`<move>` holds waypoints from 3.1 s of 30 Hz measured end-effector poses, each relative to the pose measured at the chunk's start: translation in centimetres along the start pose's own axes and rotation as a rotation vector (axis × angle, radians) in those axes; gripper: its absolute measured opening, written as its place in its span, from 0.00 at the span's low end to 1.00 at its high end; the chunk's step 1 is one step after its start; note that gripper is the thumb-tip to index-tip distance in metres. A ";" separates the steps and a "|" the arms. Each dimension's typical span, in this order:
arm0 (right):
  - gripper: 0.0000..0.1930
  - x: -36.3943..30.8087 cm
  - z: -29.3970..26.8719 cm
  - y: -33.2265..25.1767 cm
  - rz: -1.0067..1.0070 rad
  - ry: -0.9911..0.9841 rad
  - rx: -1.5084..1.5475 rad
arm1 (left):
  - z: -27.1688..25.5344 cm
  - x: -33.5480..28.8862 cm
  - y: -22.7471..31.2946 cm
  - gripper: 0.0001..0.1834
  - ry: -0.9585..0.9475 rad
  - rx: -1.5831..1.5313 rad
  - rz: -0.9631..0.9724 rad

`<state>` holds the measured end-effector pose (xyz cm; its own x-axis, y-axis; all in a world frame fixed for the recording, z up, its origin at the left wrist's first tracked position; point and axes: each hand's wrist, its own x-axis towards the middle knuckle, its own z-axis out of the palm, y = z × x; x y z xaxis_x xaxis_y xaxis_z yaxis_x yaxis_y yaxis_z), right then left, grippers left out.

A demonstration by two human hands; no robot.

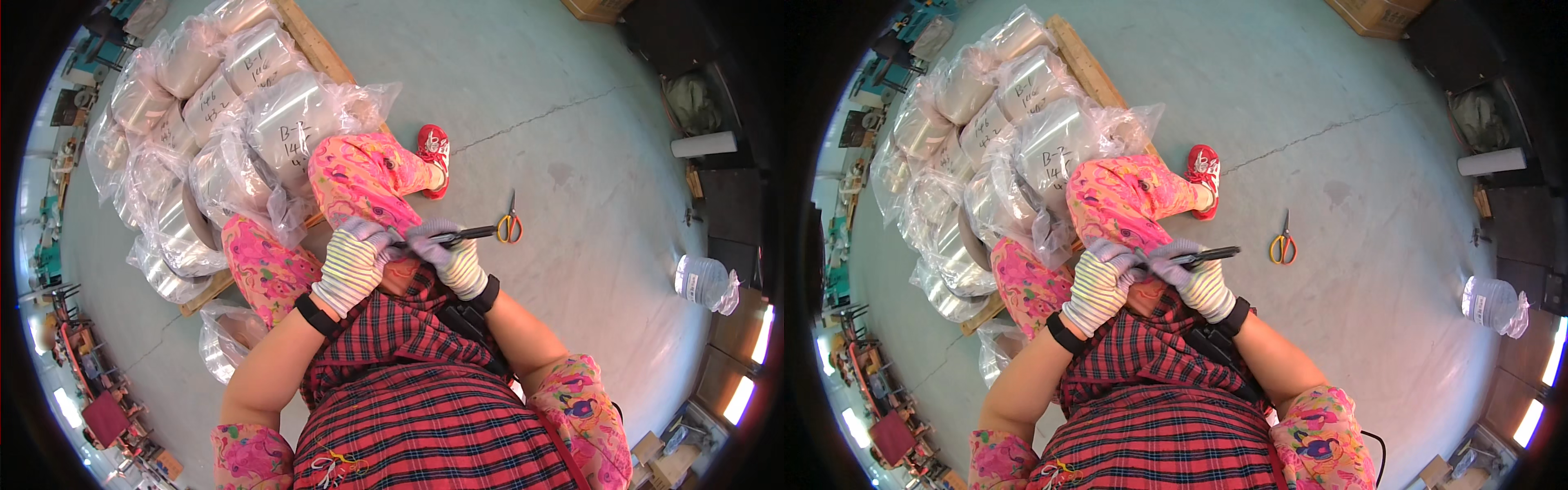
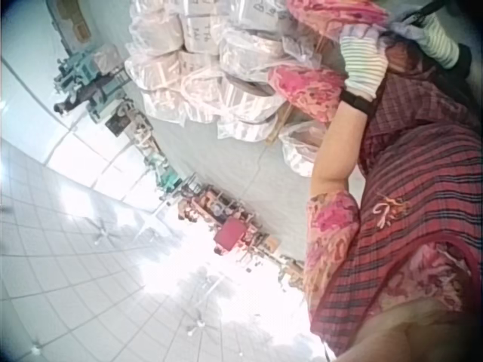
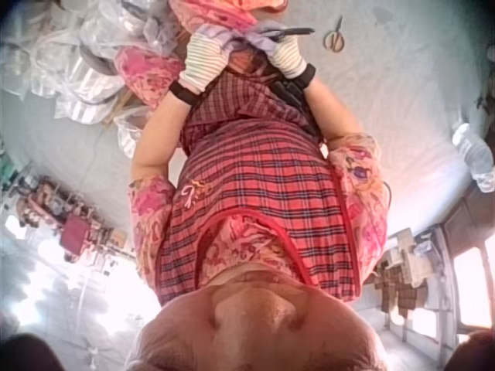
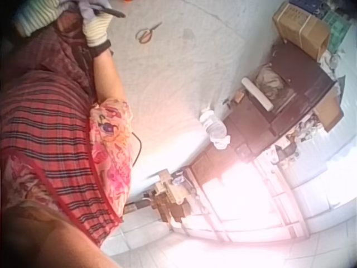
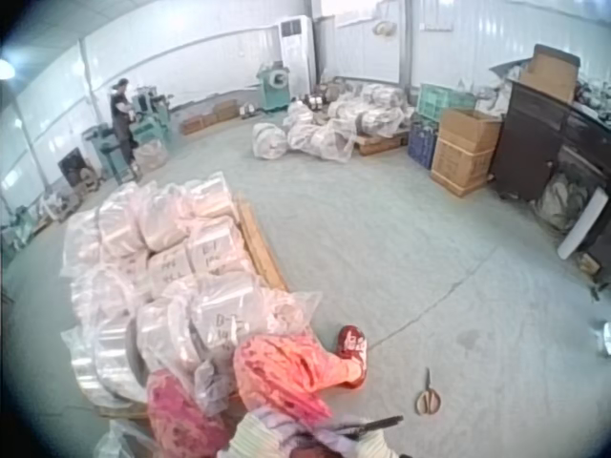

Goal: Labeling and marking plastic-wrapped metal rolls on a pallet on the fabrication floor.

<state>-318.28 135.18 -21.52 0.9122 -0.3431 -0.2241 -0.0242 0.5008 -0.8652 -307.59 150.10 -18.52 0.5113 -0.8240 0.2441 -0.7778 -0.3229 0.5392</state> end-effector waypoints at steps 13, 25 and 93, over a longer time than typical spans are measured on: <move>0.06 1.0 1.6 -0.9 0.053 -0.049 -0.078 | -1.7 -2.5 2.9 0.12 -0.061 0.100 -0.142; 0.06 1.1 1.1 -0.6 -0.082 -0.081 -0.355 | -1.4 -2.6 2.8 0.13 -0.084 0.257 -0.107; 0.06 1.0 1.8 -1.9 0.086 0.120 -0.164 | -1.3 -1.9 1.3 0.11 -0.019 -0.071 -0.186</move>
<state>-316.55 135.31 -19.28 0.8490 -0.4018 -0.3431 -0.1745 0.3997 -0.8999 -309.11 151.86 -17.29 0.6365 -0.7618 0.1202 -0.6426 -0.4376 0.6290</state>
